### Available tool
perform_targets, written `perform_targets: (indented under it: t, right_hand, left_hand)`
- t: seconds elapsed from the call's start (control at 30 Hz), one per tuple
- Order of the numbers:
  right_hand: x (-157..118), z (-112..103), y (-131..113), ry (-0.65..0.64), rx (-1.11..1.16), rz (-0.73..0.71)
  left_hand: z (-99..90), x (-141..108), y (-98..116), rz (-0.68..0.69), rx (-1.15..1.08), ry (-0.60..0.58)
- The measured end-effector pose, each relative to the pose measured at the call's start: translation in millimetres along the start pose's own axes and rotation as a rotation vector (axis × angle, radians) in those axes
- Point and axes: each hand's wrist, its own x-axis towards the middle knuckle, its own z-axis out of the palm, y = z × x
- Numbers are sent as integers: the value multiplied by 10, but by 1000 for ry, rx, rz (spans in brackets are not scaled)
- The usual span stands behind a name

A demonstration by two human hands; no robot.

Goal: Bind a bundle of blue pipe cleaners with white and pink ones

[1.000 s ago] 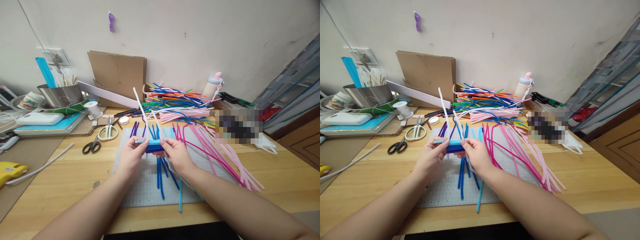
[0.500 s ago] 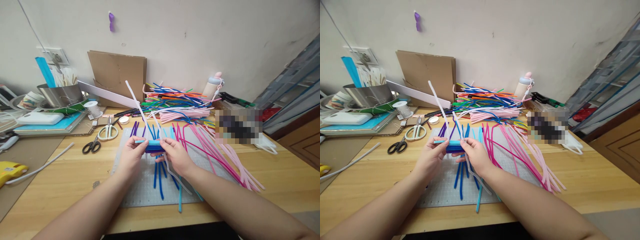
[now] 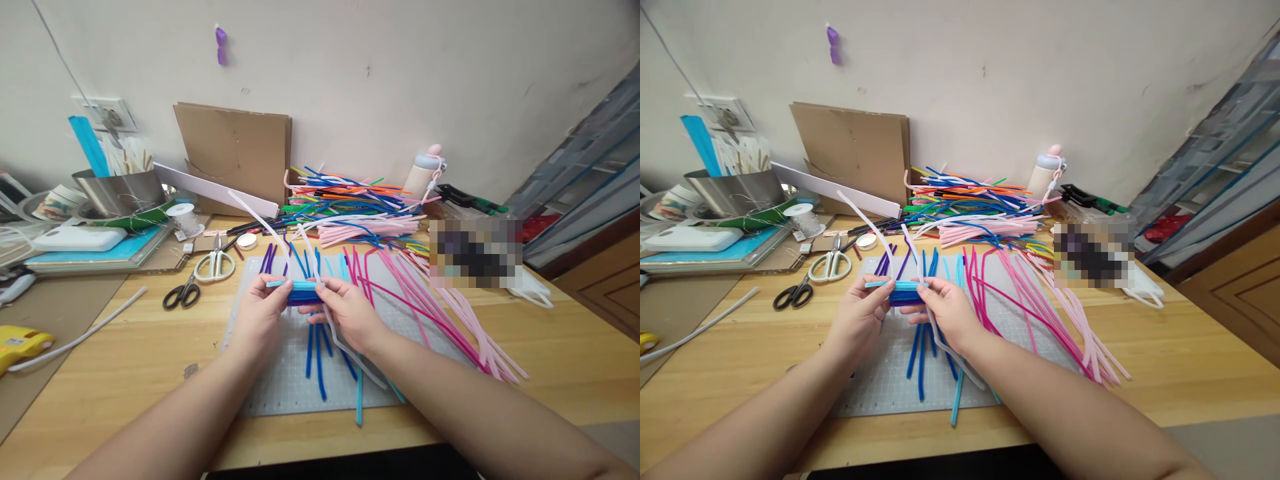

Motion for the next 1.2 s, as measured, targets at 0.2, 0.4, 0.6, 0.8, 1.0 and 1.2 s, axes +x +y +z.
perform_targets:
  t: [0.2, 0.4, 0.6, 0.8, 1.0, 1.2]
  right_hand:
    - [-6, 33, 10, 20, -26, -43]
    - [-6, 32, 13, 75, -18, -78]
    - [-4, 28, 21, 97, 34, -80]
    - [-1, 31, 22, 102, 54, -78]
    - [-13, 47, -4, 127, 27, -74]
    - [-12, 41, -13, 112, 23, -60]
  left_hand:
    - [-13, -20, 2, 87, 134, 8]
    - [-25, -25, 20, 93, 82, 3]
    - [-23, -11, 21, 44, -31, -36]
    - [-20, -4, 23, 16, -111, -23]
    - [-27, -11, 13, 75, -10, -36]
    - [-40, -4, 2, 120, 69, -19]
